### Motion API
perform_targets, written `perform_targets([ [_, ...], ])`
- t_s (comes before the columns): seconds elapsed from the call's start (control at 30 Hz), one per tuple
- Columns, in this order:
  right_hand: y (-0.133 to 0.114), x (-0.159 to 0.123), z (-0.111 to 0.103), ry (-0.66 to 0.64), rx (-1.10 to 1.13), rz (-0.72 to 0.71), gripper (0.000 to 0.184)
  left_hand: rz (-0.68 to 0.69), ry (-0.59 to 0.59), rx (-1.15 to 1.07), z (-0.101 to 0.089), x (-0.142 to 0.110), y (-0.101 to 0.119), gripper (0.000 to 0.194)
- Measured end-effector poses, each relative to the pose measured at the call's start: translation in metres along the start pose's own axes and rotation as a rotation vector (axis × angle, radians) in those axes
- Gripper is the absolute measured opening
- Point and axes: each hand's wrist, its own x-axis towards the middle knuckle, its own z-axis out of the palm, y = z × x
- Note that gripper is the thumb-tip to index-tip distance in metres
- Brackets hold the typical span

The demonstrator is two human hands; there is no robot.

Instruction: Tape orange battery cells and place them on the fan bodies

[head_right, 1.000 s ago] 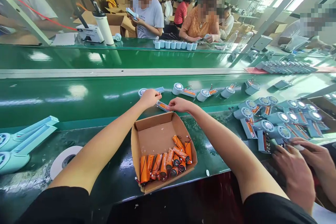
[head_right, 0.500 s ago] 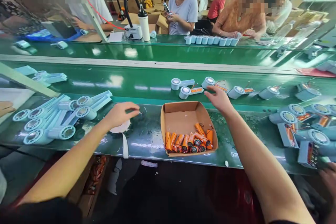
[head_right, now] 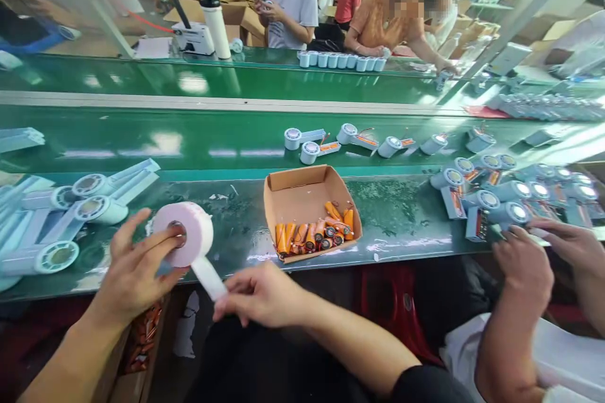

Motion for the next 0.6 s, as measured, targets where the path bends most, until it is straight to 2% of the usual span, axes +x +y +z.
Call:
perform_targets([
  [0.07,0.013,-0.012,0.005,-0.1,-0.156,0.02,0.052,0.005,0.004,-0.007,-0.002,-0.012,-0.013,0.048],
  [0.17,0.003,-0.033,-0.019,-0.099,-0.483,-0.105,0.043,-0.152,0.043,-0.036,-0.003,-0.03,-0.027,0.067],
  [0.27,-0.025,-0.035,-0.066,0.151,-0.78,-0.103,0.034,-0.289,0.106,-0.028,0.0,-0.035,-0.022,0.08],
  [0.33,-0.041,-0.022,-0.092,0.293,-1.012,-0.007,0.03,-0.243,0.132,-0.025,0.007,-0.028,-0.013,0.08],
  [0.37,-0.046,-0.014,-0.101,0.296,-1.108,0.055,0.03,-0.203,0.131,-0.038,0.012,-0.023,-0.007,0.077],
  [0.47,-0.052,0.007,-0.114,0.12,-1.197,0.195,0.03,-0.137,0.099,-0.1,0.024,-0.005,0.012,0.065],
  [0.53,-0.052,0.011,-0.118,0.033,-1.143,0.198,0.036,-0.119,0.067,-0.13,0.028,0.003,0.023,0.059],
  [0.6,-0.051,0.006,-0.124,0.002,-1.09,0.148,0.042,-0.102,0.031,-0.147,0.028,0.006,0.031,0.056],
])
